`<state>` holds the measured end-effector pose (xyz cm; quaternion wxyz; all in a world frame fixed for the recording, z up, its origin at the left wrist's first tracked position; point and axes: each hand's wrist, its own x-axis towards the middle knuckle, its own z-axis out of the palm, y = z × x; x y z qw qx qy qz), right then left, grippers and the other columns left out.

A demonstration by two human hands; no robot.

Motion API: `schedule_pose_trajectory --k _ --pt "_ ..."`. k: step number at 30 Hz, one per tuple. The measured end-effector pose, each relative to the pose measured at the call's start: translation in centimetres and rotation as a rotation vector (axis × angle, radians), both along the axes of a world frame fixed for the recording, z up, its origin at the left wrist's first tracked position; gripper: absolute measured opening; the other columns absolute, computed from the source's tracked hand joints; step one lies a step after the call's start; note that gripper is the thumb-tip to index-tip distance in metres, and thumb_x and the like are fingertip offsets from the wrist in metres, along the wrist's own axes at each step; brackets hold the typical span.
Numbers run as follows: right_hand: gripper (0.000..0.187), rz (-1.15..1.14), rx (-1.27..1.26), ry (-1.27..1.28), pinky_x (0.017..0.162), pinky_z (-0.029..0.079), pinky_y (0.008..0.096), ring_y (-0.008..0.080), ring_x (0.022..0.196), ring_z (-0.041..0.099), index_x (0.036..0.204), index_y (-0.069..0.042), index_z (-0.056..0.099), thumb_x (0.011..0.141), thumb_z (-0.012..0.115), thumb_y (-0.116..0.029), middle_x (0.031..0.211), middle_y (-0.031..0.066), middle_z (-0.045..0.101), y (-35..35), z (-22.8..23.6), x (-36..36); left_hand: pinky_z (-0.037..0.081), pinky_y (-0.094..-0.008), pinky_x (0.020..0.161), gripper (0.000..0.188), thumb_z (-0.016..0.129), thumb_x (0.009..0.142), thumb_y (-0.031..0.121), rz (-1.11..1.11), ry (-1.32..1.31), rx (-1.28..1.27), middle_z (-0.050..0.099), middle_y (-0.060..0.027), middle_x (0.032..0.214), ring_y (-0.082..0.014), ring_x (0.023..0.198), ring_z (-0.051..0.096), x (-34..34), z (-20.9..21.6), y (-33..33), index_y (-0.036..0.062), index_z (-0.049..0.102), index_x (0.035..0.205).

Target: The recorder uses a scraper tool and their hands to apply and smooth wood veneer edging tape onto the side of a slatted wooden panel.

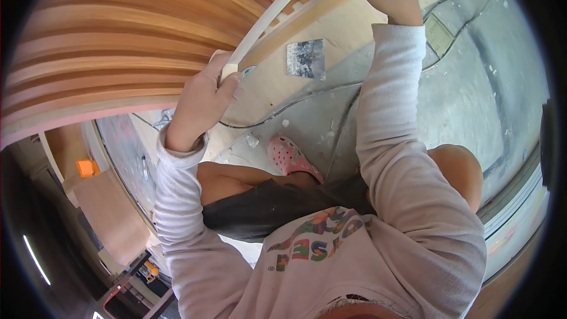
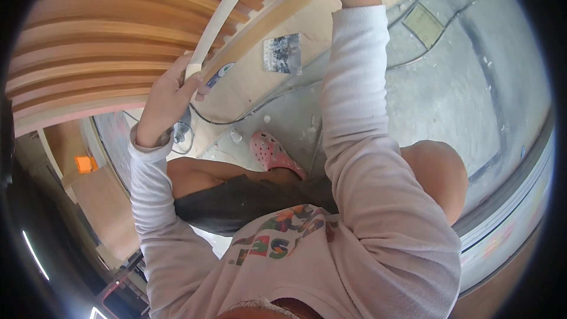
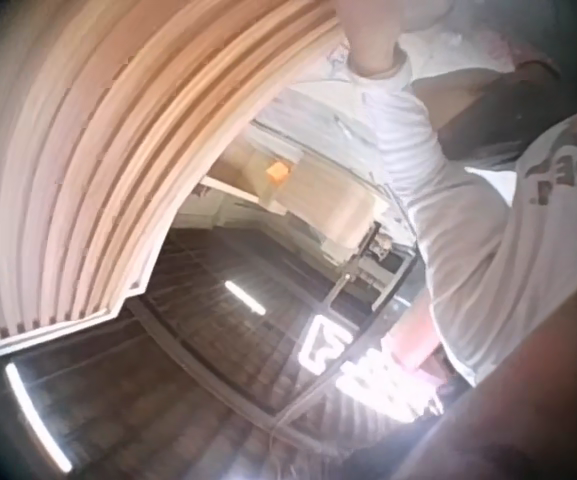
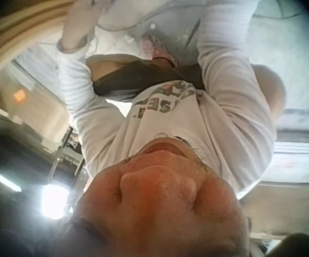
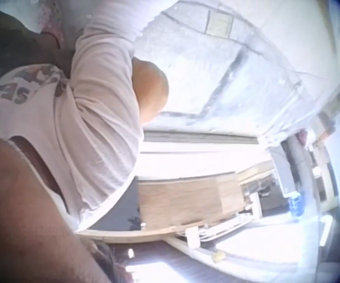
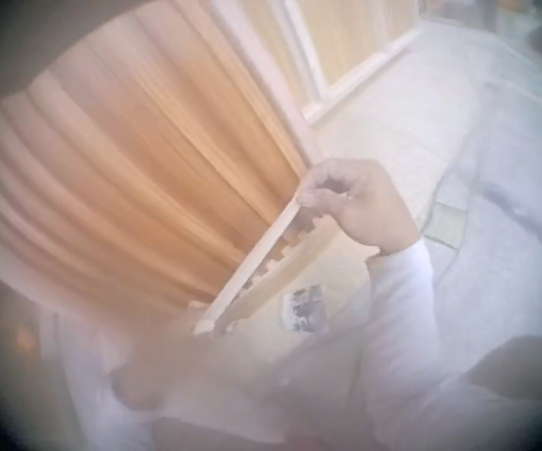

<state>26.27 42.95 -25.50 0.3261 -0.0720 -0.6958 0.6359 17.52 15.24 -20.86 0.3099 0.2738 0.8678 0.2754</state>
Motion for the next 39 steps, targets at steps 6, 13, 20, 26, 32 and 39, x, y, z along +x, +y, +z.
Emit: schedule_pose_trajectory --k 6,13,20,26,32,39 --pt "0.005 -0.202 0.004 -0.131 0.066 0.047 0.0247 0.0102 0.069 0.061 0.082 -0.001 0.066 0.078 0.063 -0.003 0.07 0.0023 0.065 2.5 -7.6 -0.9 0.05 -0.0284 0.051 0.032 0.054 0.087 0.014 -0.003 -0.101 -0.221 0.063 -0.0127 0.076 -0.0163 0.055 0.062 -1.8 -1.8 1.7 0.0017 0.053 0.117" --pt "0.019 -0.476 -0.007 -0.29 0.066 0.047 0.0231 0.0088 0.069 0.059 0.088 -0.004 0.07 0.077 0.071 -0.019 0.075 0.0036 0.067 1.0 -15.4 -3.2 0.05 -0.0291 0.05 0.028 0.053 0.088 0.019 -0.034 -0.084 -0.307 0.063 -0.0109 0.069 -0.0175 0.054 0.063 -2.8 -3.6 2.3 0.0004 0.058 0.107" --pt "0.017 -0.627 -0.064 -0.154 0.067 0.048 0.0238 0.0105 0.071 0.06 0.088 -0.005 0.07 0.077 0.071 -0.018 0.082 0.0041 0.068 1.7 -17.3 -3.9 0.046 -0.03 0.046 0.028 0.047 0.089 0.024 -0.047 0.087 -0.244 0.061 -0.0118 0.059 -0.0196 0.042 0.057 -2.6 -5.8 4.2 -0.0004 0.062 0.091" --pt "0.018 -0.594 -0.061 -0.164 0.069 0.048 0.0237 0.0102 0.073 0.06 0.092 -0.005 0.068 0.076 0.07 -0.014 0.085 0.0035 0.067 1.8 -17.3 -3.5 0.048 -0.0318 0.048 0.031 0.046 0.089 0.023 -0.031 0.169 -0.303 0.061 -0.0133 0.058 -0.0213 0.042 0.058 -3.3 -6.8 4.9 -0.0024 0.061 0.083" --pt "0.02 -0.427 -0.087 -0.052 0.068 0.049 0.0264 0.0151 0.07 0.062 0.092 -0.007 0.068 0.072 0.065 -0.006 0.088 0.0076 0.066 1.1 -16.2 -2.4 0.048 -0.0325 0.049 0.032 0.045 0.089 0.023 -0.013 0.147 -0.352 0.061 -0.013 0.058 -0.021 0.042 0.058 -3.2 -6.8 5.5 -0.0029 0.061 0.08" --pt "0.037 -0.37 -0.042 -0.153 0.067 0.049 0.0274 0.0153 0.071 0.06 0.103 -0.008 0.064 0.066 0.066 -0.006 0.092 0.0066 0.063 1.1 -17.4 -2.6 0.047 -0.0314 0.047 0.031 0.046 0.089 0.023 -0.024 0.155 -0.357 0.062 -0.0114 0.057 -0.0202 0.04 0.057 -3.6 -7.1 5.6 -0.0022 0.062 0.08"
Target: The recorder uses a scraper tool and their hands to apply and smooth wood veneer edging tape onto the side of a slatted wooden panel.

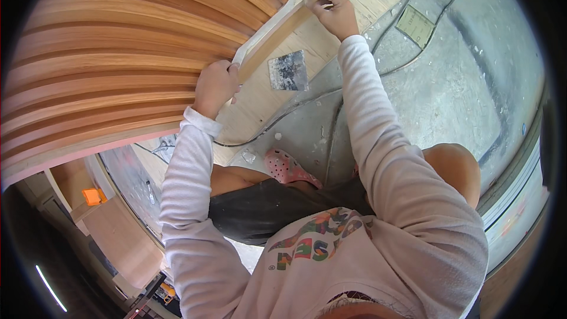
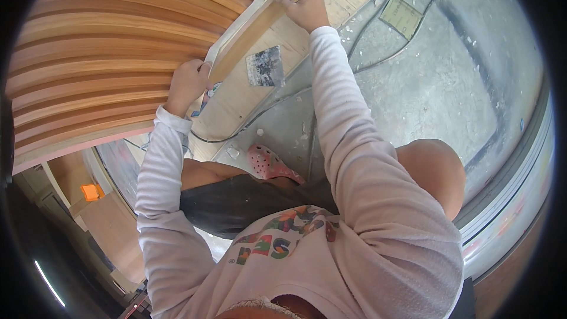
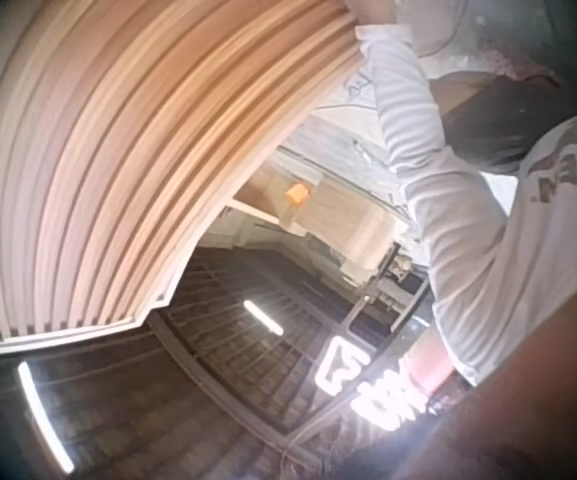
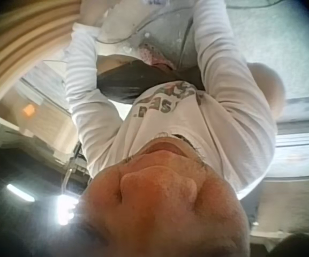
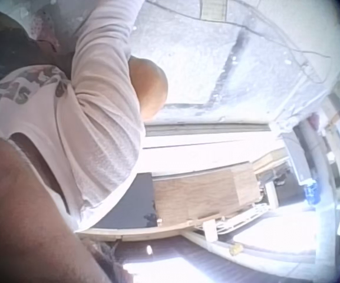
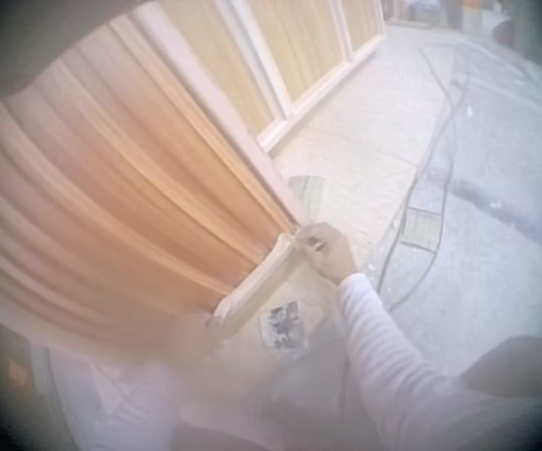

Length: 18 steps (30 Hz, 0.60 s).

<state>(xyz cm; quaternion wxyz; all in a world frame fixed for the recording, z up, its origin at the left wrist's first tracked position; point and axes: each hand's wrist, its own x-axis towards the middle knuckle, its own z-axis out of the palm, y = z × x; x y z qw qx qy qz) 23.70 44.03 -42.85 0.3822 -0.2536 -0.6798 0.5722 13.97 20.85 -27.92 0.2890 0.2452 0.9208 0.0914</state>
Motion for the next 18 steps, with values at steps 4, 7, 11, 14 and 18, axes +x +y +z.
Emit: schedule_pose_trajectory --k 4,7,11,14,18 --pt "0.041 0.007 0.046 0.048 0.066 0.049 0.0265 0.0139 0.07 0.059 0.105 -0.006 0.061 0.066 0.072 -0.01 0.098 0.0072 0.063 -1.4 0.9 0.0 0.047 -0.0312 0.048 0.031 0.046 0.089 0.023 -0.003 0.006 -0.002 0.062 -0.0113 0.058 -0.0202 0.04 0.057 -0.1 0.2 -0.2 -0.0019 0.062 0.08" --pt "0.038 -0.059 0.068 0.009 0.065 0.049 0.0246 0.0113 0.07 0.058 0.104 -0.003 0.061 0.069 0.074 -0.012 0.097 0.0068 0.064 -1.2 0.3 -0.7 0.047 -0.0335 0.049 0.032 0.045 0.088 0.023 0.006 -0.023 0.013 0.06 -0.0131 0.057 -0.0219 0.041 0.057 0.1 0.4 0.2 -0.0035 0.06 0.077" --pt "0.025 -0.132 -0.118 0.001 0.063 0.048 0.0235 0.0099 0.066 0.058 0.095 -0.001 0.066 0.073 0.072 -0.012 0.079 0.0058 0.066 -0.9 0.1 -1.0 0.046 -0.034 0.048 0.032 0.045 0.088 0.022 -0.013 -0.017 0.011 0.06 -0.0132 0.057 -0.0221 0.041 0.057 0.1 0.5 0.1 -0.0039 0.06 0.077" --pt "0.016 -0.178 -0.168 -0.016 0.068 0.049 0.0274 0.0165 0.069 0.064 0.086 -0.003 0.069 0.074 0.068 -0.013 0.074 0.0084 0.068 -1.1 1.2 -1.3 0.046 -0.0338 0.048 0.031 0.045 0.088 0.022 -0.034 -0.014 -0.004 0.06 -0.0134 0.057 -0.0222 0.041 0.057 -0.4 0.4 -0.5 -0.0041 0.06 0.079" --pt "0.016 -0.266 -0.158 -0.016 0.067 0.049 0.0273 0.0169 0.068 0.064 0.086 -0.004 0.069 0.074 0.069 -0.014 0.074 0.009 0.067 -0.9 1.3 -1.6 0.047 -0.0336 0.047 0.031 0.046 0.089 0.023 -0.043 -0.054 -0.024 0.061 -0.0139 0.058 -0.0225 0.041 0.058 0.0 0.6 -0.4 -0.0039 0.06 0.082"
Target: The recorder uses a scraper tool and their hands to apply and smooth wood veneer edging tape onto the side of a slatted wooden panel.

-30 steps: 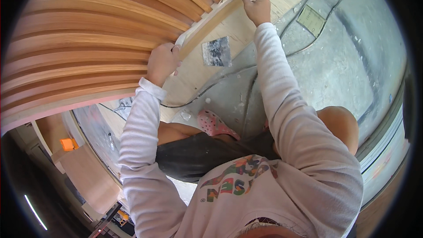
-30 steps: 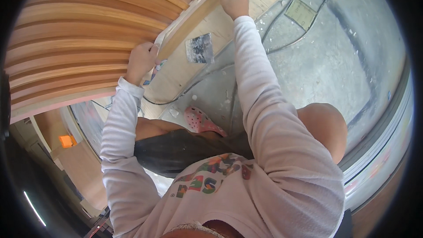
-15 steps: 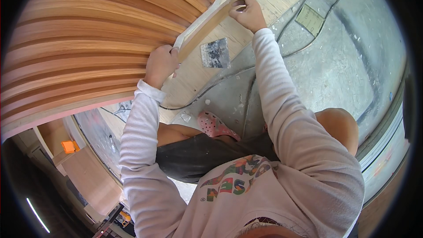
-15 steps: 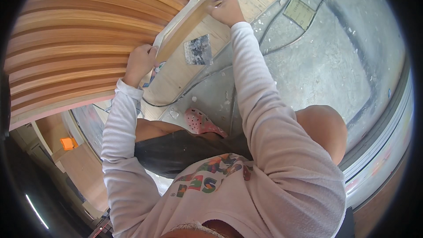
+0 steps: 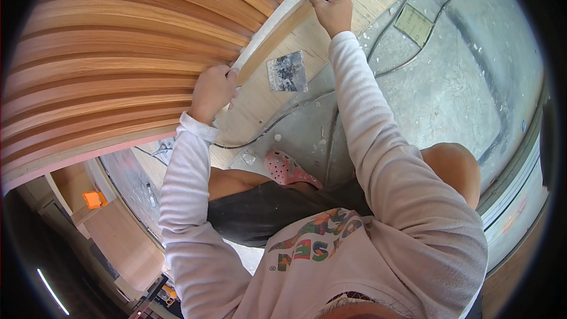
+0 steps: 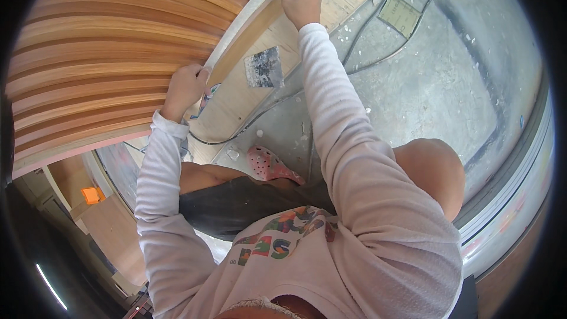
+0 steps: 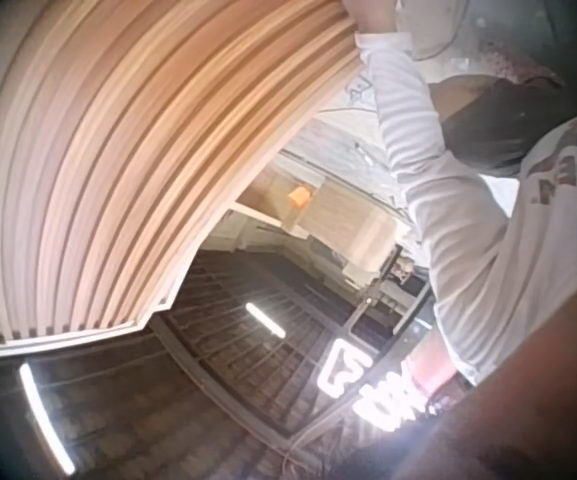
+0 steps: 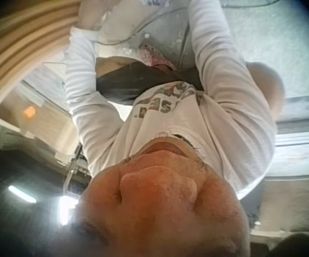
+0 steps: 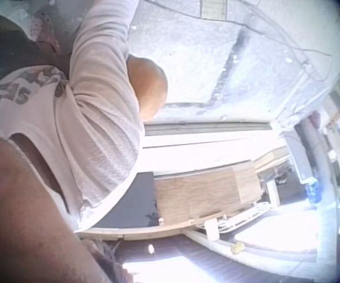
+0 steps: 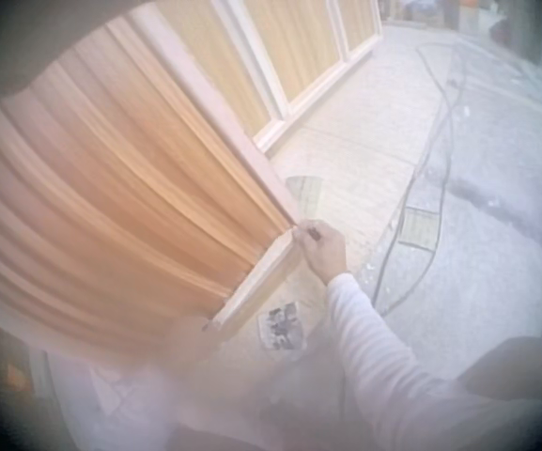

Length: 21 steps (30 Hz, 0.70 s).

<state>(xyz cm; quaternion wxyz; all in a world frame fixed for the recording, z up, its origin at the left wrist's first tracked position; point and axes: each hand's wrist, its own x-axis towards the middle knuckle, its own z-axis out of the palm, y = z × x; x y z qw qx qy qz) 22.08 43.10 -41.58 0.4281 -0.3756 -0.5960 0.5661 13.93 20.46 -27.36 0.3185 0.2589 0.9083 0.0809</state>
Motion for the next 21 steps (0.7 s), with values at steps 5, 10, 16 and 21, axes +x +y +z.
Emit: schedule_pose_trajectory --k 5,10,16,21 --pt "0.016 -0.087 0.095 -0.063 0.067 0.049 0.025 0.0123 0.068 0.061 0.087 -0.005 0.07 0.074 0.071 -0.015 0.076 0.0064 0.067 -0.3 0.2 -0.2 0.047 -0.0335 0.047 0.03 0.047 0.089 0.022 0.053 -0.015 -0.009 0.061 -0.014 0.059 -0.0223 0.041 0.058 0.6 0.5 0.2 -0.0038 0.06 0.083" --pt "0.013 -0.12 0.068 -0.042 0.066 0.049 0.0299 0.0195 0.066 0.061 0.082 -0.007 0.07 0.072 0.069 -0.016 0.075 0.0109 0.065 -0.6 0.1 -0.6 0.046 -0.033 0.046 0.031 0.047 0.089 0.023 0.037 -0.021 -0.01 0.061 -0.0142 0.059 -0.0223 0.041 0.058 0.7 0.5 0.0 -0.0041 0.06 0.082" --pt "0.013 -0.143 0.021 -0.027 0.067 0.049 0.0301 0.0195 0.067 0.062 0.082 -0.007 0.07 0.072 0.069 -0.016 0.075 0.0102 0.065 -0.8 -0.3 -0.9 0.047 -0.0332 0.046 0.03 0.047 0.089 0.023 0.035 -0.033 -0.025 0.061 -0.0148 0.058 -0.0219 0.041 0.058 0.8 0.4 0.1 -0.0039 0.06 0.081" --pt "0.013 -0.151 -0.023 0.013 0.066 0.049 0.0288 0.018 0.066 0.062 0.082 -0.005 0.07 0.073 0.069 -0.016 0.074 0.0099 0.066 -0.8 -0.9 -1.2 0.047 -0.033 0.046 0.03 0.048 0.089 0.023 0.04 -0.045 -0.02 0.061 -0.0155 0.059 -0.0221 0.042 0.058 0.9 0.6 0.1 -0.0038 0.06 0.082"
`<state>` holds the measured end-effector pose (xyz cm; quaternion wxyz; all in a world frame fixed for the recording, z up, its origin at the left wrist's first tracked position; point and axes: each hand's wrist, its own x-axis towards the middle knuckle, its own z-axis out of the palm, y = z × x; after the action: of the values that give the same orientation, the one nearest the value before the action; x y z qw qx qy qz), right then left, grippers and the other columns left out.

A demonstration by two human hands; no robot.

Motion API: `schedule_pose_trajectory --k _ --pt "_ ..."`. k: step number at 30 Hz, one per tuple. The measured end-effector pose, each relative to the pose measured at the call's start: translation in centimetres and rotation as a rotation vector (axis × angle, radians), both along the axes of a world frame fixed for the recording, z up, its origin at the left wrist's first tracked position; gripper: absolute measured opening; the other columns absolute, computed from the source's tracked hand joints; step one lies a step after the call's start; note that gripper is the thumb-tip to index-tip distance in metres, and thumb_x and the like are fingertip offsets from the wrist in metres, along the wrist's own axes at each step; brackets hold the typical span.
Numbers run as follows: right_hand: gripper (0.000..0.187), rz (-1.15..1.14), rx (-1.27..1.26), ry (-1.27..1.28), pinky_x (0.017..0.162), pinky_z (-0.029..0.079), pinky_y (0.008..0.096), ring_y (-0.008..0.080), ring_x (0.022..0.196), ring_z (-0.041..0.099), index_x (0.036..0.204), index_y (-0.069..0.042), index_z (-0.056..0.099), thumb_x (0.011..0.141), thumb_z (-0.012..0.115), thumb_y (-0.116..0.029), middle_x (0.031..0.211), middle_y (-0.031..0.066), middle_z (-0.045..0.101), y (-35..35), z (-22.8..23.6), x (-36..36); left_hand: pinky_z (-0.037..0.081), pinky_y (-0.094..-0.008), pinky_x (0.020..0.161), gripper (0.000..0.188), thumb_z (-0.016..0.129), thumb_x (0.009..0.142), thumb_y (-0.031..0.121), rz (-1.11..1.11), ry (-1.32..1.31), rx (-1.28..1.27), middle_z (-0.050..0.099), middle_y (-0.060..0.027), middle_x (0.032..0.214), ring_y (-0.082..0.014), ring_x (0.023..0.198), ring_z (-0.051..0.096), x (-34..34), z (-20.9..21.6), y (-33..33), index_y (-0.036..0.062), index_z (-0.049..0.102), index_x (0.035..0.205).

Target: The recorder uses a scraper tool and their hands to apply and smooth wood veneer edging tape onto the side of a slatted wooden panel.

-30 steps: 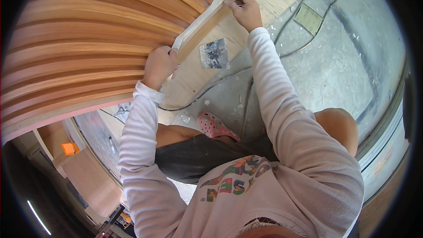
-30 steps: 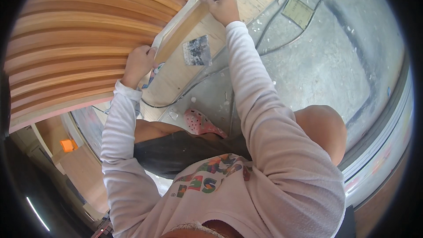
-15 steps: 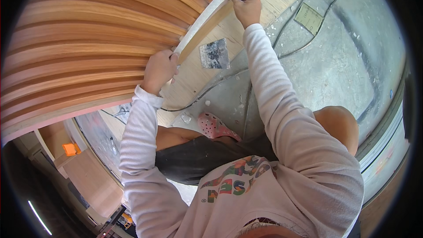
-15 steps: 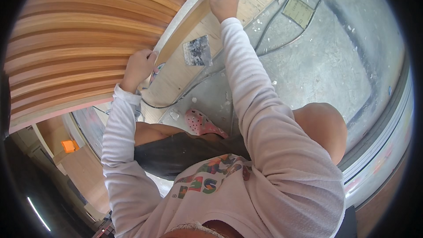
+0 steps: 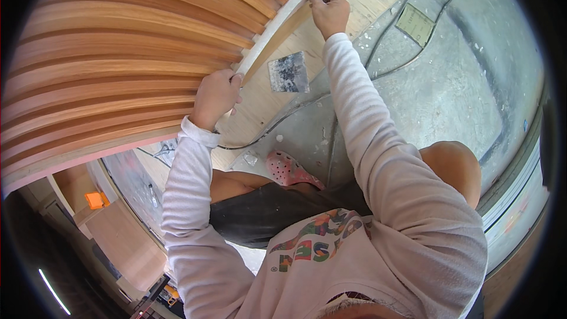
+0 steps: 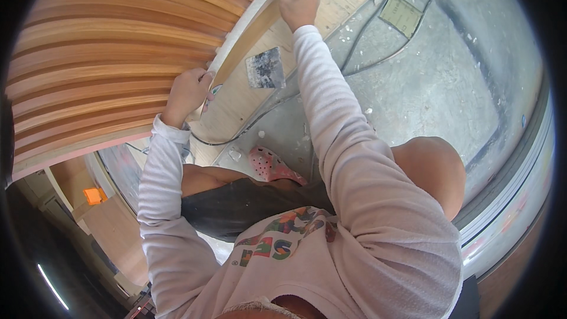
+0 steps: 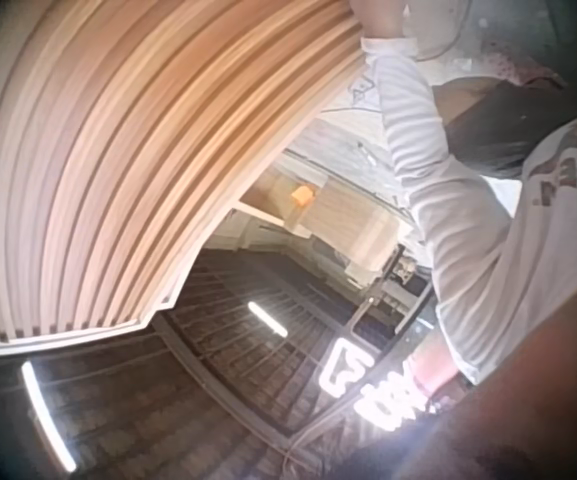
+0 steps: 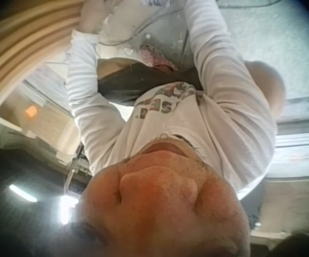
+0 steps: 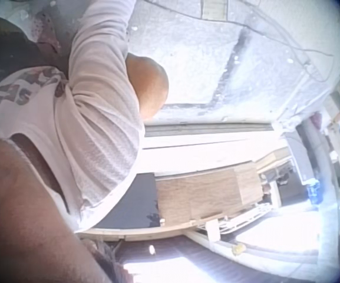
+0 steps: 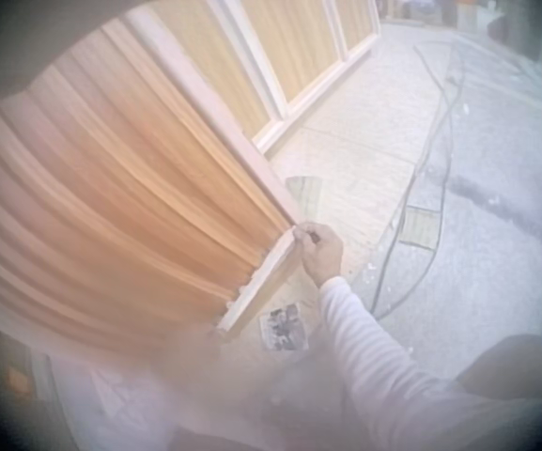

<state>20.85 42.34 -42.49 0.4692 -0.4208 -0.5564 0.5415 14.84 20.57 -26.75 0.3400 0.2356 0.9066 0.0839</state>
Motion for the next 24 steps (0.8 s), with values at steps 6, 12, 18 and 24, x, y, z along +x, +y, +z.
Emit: schedule_pose_trajectory --k 6,12,18,24 --pt "0.014 0.025 -0.092 0.097 0.065 0.049 0.027 0.0153 0.065 0.061 0.081 -0.004 0.069 0.073 0.069 -0.016 0.072 0.0086 0.066 0.1 -0.5 -0.3 0.047 -0.0324 0.046 0.031 0.048 0.089 0.024 0.001 -0.002 0.018 0.061 -0.0143 0.059 -0.0218 0.041 0.058 -0.5 -0.3 -0.2 -0.0037 0.061 0.082" --pt "0.015 0.016 -0.082 0.045 0.065 0.049 0.0271 0.0158 0.065 0.062 0.081 -0.004 0.069 0.073 0.07 -0.017 0.072 0.0087 0.066 0.2 -0.7 -0.3 0.044 -0.0302 0.042 0.03 0.048 0.088 0.025 -0.024 0.026 0.02 0.062 -0.0115 0.059 -0.0187 0.038 0.055 -1.2 -0.9 -0.5 -0.0014 0.063 0.086" --pt "0.016 -0.01 -0.088 0.054 0.066 0.05 0.0279 0.0163 0.065 0.063 0.08 -0.004 0.069 0.07 0.072 -0.016 0.071 0.0089 0.066 0.2 -0.4 -0.2 0.047 -0.0321 0.047 0.032 0.048 0.088 0.024 -0.031 0.035 0.026 0.062 -0.0131 0.06 -0.0213 0.042 0.058 -0.9 -0.7 -0.2 -0.0046 0.061 0.083" --pt "0.018 -0.02 -0.134 0.025 0.065 0.05 0.0279 0.0161 0.064 0.063 0.077 -0.002 0.066 0.068 0.074 -0.016 0.071 0.0088 0.066 0.5 -0.3 -0.5 0.045 -0.031 0.043 0.03 0.049 0.088 0.024 -0.011 0.039 0.033 0.062 -0.0125 0.059 -0.0187 0.039 0.056 -1.2 -1.0 -0.4 -0.0023 0.063 0.085"
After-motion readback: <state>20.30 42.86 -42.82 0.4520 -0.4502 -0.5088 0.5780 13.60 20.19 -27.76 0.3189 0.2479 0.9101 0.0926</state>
